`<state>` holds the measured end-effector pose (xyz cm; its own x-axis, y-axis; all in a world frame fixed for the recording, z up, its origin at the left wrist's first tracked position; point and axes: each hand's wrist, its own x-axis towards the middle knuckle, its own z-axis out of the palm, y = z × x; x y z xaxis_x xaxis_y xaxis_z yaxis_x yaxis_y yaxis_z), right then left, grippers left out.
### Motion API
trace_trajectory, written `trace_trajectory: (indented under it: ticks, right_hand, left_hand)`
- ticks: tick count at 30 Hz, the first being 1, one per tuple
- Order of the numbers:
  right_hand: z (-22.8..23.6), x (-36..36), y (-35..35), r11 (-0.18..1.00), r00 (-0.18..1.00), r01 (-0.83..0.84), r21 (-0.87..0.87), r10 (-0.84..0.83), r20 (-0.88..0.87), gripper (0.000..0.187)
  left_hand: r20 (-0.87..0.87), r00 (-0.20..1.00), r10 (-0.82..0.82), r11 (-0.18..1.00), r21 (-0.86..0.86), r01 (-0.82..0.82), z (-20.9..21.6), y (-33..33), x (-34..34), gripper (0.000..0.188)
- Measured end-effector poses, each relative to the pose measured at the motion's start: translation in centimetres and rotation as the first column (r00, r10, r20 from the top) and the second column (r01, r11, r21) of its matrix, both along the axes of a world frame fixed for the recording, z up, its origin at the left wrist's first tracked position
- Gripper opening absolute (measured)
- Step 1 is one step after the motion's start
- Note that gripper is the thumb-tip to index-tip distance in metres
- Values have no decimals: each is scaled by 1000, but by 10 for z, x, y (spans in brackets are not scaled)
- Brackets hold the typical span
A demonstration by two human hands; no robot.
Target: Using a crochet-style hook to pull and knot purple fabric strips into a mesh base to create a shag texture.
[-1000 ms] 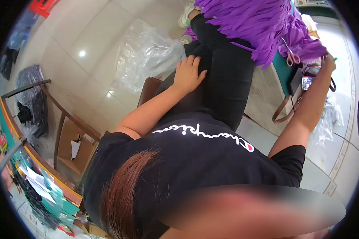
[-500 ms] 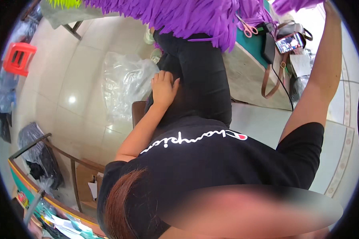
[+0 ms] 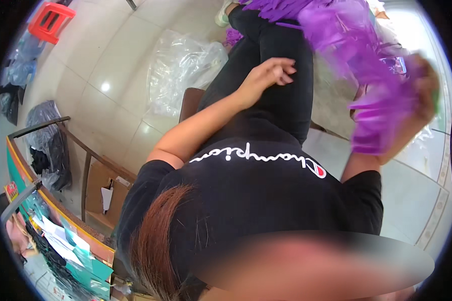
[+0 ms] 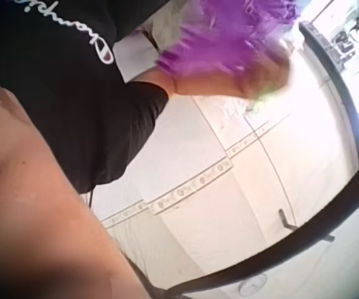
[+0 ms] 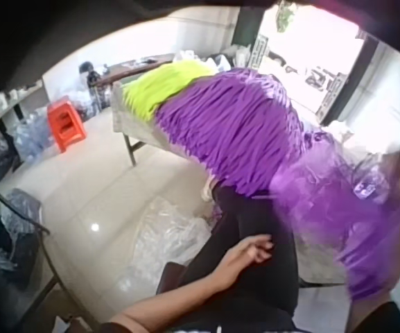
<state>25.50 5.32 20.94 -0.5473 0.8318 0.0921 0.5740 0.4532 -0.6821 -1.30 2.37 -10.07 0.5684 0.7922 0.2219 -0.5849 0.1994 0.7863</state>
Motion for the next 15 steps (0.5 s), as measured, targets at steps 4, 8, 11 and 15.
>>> trace_trajectory:
  ticks: [4,8,11,15]
  right_hand:
    - [-106,-17,-50,835,943,323,-445,-325,74,15]
    - [-185,-17,-70,727,727,652,-215,-680,-96,21]
    - [-243,-35,-82,809,803,582,-84,-588,-97,29]
    - [-260,-77,-90,900,623,401,-170,-404,-670,33]
  left_hand:
    - [602,789,-123,755,-460,468,25,16,3,45]
    - [221,967,-124,643,-724,248,-3,19,11,46]
    - [374,917,-143,689,-628,363,20,25,-7,42]
    - [17,980,-199,898,-397,190,32,30,-8,34]
